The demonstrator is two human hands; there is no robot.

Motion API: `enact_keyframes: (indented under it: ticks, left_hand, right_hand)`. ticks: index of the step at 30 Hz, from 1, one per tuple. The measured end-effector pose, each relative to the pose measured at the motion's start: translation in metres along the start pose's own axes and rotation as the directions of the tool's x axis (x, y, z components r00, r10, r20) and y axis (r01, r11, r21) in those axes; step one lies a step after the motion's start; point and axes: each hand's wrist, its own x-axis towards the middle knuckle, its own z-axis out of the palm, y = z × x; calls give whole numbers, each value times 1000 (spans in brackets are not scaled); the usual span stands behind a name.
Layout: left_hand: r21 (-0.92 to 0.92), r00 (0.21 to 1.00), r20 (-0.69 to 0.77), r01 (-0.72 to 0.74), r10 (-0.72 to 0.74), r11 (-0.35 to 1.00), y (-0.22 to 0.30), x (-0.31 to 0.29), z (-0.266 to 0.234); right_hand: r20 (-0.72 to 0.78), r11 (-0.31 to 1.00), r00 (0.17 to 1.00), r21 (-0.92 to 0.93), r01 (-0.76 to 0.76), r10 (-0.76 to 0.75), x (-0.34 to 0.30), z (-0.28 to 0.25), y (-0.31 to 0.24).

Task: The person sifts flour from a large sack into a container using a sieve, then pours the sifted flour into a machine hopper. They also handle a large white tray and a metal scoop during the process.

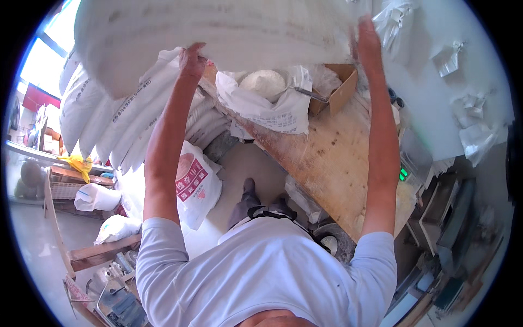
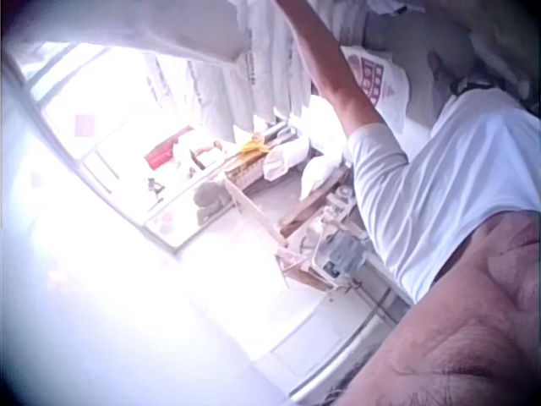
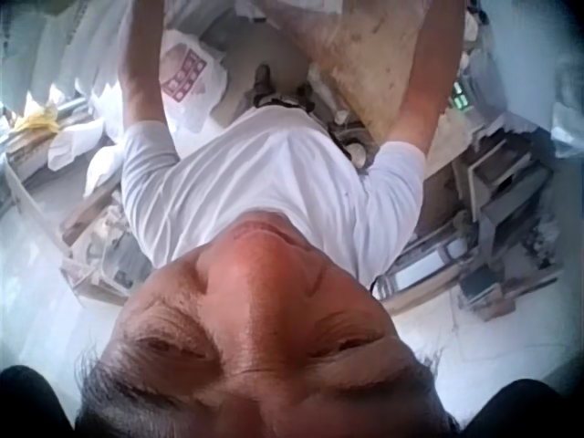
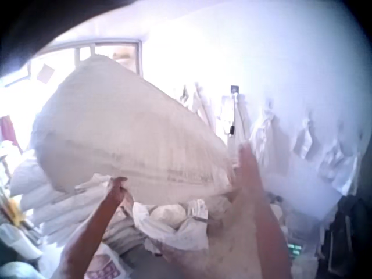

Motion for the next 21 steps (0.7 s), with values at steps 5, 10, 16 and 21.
enact_keyframes:
  ticks: [5,10,16,21]
  left_hand:
    - [693,951,189,-307,246,652,-1,3,0]
    - [913,868,407,-397,285,-95,-5,15,-12]
    - [865,765,495,-481,412,-145,-32,43,-37]
    - [174,978,-202,86,-50,981,-37,60,-40]
  right_hand:
    - [62,982,981,62,179,-183,25,13,-34]
    - [309,986,945,156,63,-109,31,26,-44]
    - [380,983,908,116,142,-177,29,33,-30]
    - [239,973,944,96,212,-229,45,43,0]
